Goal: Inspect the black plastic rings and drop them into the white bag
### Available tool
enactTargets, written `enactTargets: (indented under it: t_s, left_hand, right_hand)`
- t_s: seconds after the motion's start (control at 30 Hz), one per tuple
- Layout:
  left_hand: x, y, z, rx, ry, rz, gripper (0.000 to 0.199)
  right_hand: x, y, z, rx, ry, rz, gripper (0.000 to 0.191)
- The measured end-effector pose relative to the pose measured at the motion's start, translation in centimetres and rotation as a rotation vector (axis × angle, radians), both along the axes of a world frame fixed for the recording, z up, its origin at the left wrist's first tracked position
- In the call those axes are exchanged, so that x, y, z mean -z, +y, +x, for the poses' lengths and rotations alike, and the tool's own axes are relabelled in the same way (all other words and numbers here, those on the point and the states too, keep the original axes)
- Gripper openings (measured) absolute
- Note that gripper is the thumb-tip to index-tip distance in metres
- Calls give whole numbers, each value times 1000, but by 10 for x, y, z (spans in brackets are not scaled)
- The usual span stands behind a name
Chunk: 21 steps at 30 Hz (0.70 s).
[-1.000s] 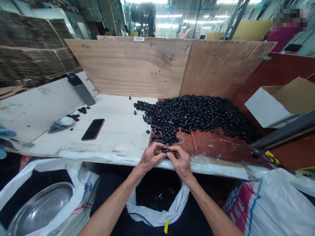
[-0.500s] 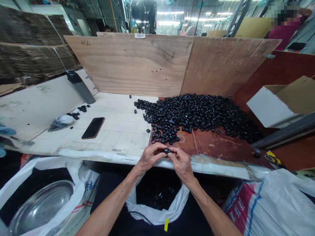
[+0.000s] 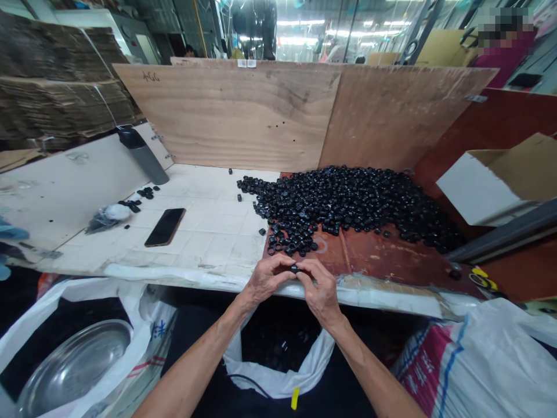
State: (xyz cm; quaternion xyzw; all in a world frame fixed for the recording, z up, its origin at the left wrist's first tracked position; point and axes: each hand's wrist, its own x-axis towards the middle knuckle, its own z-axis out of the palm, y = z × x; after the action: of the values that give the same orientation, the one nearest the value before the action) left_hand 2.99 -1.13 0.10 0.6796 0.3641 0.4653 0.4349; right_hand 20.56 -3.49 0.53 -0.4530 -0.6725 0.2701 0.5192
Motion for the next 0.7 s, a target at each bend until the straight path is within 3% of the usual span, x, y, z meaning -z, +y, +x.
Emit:
enactTargets:
  t_s: [0.1,0.3,0.4,0.5,0.63,0.7]
  left_hand:
    - [-3,0,1,24,-16,-48,23]
    - [-1,1,-1,39,60,105,21]
    - [1,0,-1,36,20,47,22]
    - [0,-1,0,35,-43,-27,22]
    - [-1,-2,1,25,-47,-56,23]
    - [-1,-3,2,28,-67,-74,23]
  right_hand:
    - [1,0,2,-38,-53,79,15]
    - [7,-2,0,84,-55,-119,27]
    - [1,-2,-1,70,-79,-149,26]
    - [-6,-1,1,5,-142,-102,18]
    - [-7,-1,6,93,-286,-1,38]
    - [-5,-3,7,92,-289,28,30]
